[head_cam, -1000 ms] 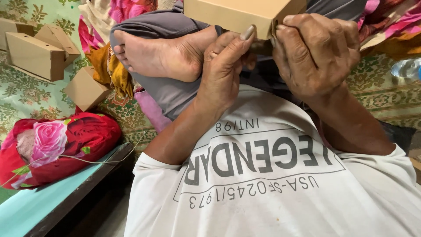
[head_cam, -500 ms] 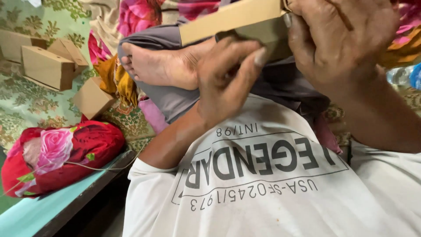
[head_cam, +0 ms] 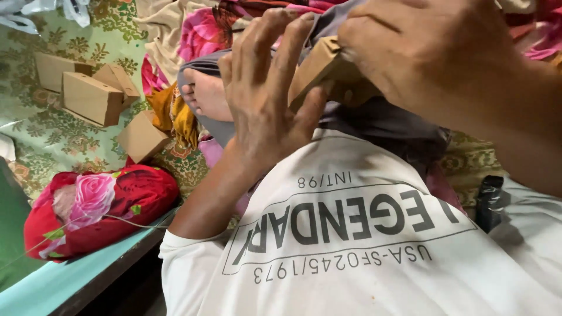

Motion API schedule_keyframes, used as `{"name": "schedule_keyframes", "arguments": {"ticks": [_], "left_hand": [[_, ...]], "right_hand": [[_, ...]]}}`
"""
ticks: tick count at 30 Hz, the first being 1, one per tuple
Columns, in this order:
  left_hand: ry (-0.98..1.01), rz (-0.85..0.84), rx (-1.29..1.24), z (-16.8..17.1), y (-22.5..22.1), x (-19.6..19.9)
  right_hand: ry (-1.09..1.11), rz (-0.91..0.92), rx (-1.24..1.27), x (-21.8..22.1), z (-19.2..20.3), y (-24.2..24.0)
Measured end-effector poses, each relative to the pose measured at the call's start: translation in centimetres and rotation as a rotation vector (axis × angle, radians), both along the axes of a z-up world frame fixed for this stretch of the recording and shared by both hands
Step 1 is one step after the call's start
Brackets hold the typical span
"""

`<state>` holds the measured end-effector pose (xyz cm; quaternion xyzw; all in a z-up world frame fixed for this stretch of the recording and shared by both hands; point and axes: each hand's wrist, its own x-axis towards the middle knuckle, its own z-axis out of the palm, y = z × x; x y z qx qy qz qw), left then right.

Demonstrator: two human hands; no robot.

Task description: Manually folding and assembling a small cardboard box from a flat pre-cut sheet.

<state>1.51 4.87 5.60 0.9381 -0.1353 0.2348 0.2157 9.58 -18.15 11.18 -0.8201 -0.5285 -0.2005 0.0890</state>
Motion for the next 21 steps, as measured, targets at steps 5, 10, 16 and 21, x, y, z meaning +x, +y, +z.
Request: {"name": "schedule_keyframes", "arguments": {"ticks": [5, 10, 16, 21], "left_hand": [[0.009, -0.061, -0.079, -2.4, 1.5, 0.6], [-0.042, -0.139, -0.398, -3.4, 2.8, 0.5], [-0.009, -0.073, -0.478, -4.6, 4.9, -0.8], [0.040, 0.046, -0.623, -6.2, 6.1, -1.8]], "right_hand": [[-0.170, 0.000, -0.106, 1.1, -1.5, 3.0], [-0.178, 0.112, -0.060, 2.5, -3.1, 6.3], [-0.078, 0.216, 0.010, 2.3, -5.5, 10.0], [-0.139, 0.166, 0.095, 1.9, -8.5, 12.9]]}}
